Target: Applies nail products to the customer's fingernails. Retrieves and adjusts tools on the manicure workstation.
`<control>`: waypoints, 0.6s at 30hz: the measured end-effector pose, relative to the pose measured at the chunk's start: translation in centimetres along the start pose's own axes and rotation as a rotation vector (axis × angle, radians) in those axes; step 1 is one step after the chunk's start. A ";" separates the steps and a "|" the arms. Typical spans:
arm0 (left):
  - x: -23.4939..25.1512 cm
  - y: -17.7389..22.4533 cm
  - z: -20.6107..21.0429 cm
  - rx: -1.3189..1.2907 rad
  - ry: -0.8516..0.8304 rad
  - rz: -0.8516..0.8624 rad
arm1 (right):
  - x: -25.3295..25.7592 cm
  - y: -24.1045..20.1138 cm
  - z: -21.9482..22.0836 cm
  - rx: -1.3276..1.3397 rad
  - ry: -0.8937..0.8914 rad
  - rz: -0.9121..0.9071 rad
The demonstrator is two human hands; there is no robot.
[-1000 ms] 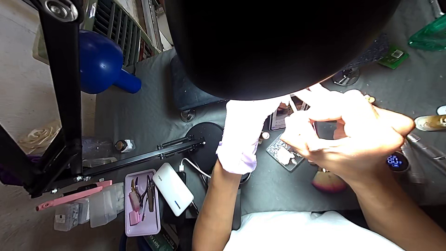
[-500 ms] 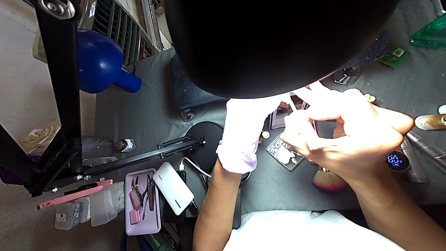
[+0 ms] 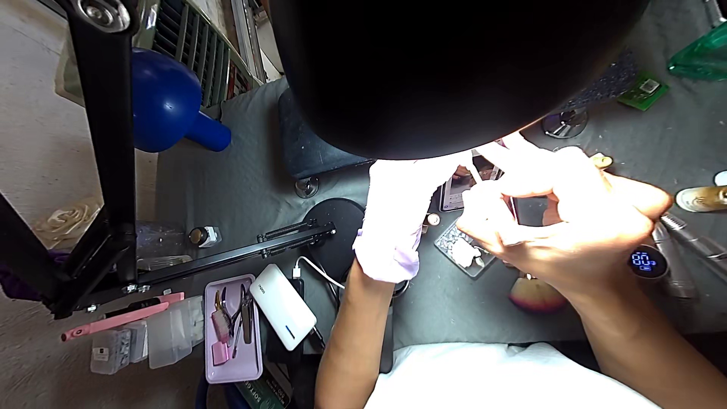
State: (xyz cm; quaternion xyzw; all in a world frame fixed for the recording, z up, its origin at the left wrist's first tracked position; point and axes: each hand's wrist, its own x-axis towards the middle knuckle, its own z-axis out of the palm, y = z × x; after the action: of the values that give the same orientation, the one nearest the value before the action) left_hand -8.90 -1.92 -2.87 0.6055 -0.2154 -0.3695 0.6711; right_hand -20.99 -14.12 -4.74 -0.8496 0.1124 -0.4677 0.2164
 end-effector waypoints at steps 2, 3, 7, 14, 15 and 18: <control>0.0 0.0 0.0 0.001 0.002 0.005 | 0.0 0.0 0.0 -0.003 0.002 -0.003; 0.0 -0.1 0.0 -0.005 -0.005 0.013 | 0.0 0.0 0.0 -0.006 0.005 -0.004; 0.0 0.0 0.0 -0.004 -0.018 0.020 | 0.0 0.0 0.0 0.005 0.009 -0.003; 0.0 0.2 0.1 -0.028 -0.008 -0.007 | 0.0 0.0 -0.1 0.017 0.000 -0.004; 0.0 0.2 0.1 -0.021 -0.002 -0.012 | 0.0 0.0 -0.1 0.018 -0.001 -0.003; 0.0 0.3 0.1 -0.010 0.003 -0.017 | 0.0 -0.1 -0.2 0.022 -0.010 0.001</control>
State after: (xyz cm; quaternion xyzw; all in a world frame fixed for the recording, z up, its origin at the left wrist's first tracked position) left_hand -8.92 -2.03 -2.58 0.6046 -0.2075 -0.3754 0.6712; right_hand -21.15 -14.08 -4.67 -0.8494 0.1065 -0.4646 0.2267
